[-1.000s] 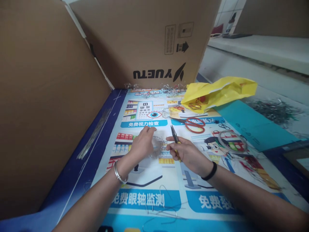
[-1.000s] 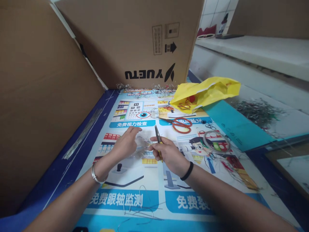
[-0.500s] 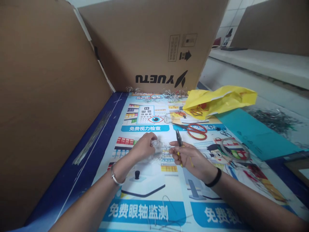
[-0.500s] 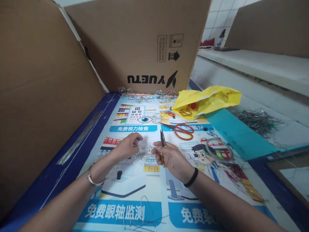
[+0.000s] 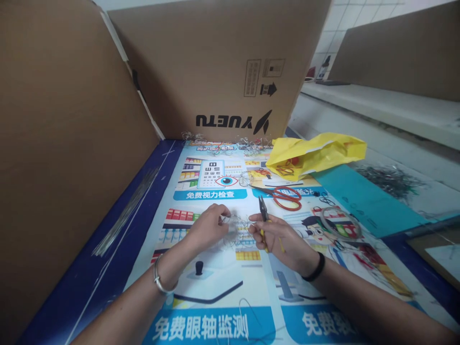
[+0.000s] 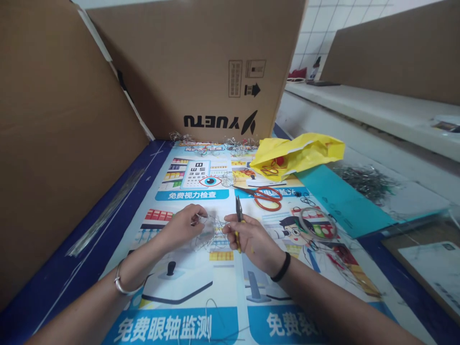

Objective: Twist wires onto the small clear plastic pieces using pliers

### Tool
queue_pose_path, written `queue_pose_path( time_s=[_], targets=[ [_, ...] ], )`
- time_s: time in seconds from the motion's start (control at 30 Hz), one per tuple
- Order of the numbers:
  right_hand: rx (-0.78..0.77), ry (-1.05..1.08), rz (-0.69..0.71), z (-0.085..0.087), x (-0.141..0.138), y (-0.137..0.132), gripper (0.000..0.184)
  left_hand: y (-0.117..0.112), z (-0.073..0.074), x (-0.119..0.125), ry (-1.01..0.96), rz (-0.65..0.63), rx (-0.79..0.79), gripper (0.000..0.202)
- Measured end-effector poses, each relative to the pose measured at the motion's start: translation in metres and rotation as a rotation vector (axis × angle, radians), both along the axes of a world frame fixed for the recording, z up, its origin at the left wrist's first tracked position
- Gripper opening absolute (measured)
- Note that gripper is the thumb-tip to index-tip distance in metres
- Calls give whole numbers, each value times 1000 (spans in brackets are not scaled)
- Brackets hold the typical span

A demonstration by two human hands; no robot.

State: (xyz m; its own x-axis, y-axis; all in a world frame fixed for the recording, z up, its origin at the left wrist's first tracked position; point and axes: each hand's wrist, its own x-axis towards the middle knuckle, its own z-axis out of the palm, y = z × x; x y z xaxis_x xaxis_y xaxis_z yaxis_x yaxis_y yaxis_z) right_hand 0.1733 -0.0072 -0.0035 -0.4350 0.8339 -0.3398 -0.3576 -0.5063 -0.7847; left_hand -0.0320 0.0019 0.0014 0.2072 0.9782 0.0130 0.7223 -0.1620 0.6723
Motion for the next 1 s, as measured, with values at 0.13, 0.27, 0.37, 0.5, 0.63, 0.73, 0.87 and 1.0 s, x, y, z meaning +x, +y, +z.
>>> queue_pose_path(
  time_s=[0.13, 0.27, 0.37, 0.5, 0.63, 0.73, 0.87, 1.0],
  targets=[
    [14, -7, -18, 1, -1, -2, 24, -1, 1, 1, -17, -2, -7, 23],
    [30, -17, -32, 2, -2, -4, 24, -1, 2, 2, -3, -8, 4, 20],
    [47, -40, -50, 1, -2, -5, 24, -1, 2, 1, -3, -11, 4, 19],
    [63, -51, -63, -2, -3, -6, 23, -1, -1, 0, -30, -16, -14, 19],
    [76, -58, -56, -2, -3, -6, 23, -1, -2, 1, -21, -10, -22, 17],
    [86, -69, -54, 0, -4, -6, 23, -1, -1, 2, -7, -17, -20, 14],
    [82, -67, -55, 0, -4, -7, 23, -1, -1, 2, -22, -9, -27, 15],
    [88, -49, -57, -1, -3, -6, 23, -1, -2, 2, -32, -15, -33, 16]
  ],
)
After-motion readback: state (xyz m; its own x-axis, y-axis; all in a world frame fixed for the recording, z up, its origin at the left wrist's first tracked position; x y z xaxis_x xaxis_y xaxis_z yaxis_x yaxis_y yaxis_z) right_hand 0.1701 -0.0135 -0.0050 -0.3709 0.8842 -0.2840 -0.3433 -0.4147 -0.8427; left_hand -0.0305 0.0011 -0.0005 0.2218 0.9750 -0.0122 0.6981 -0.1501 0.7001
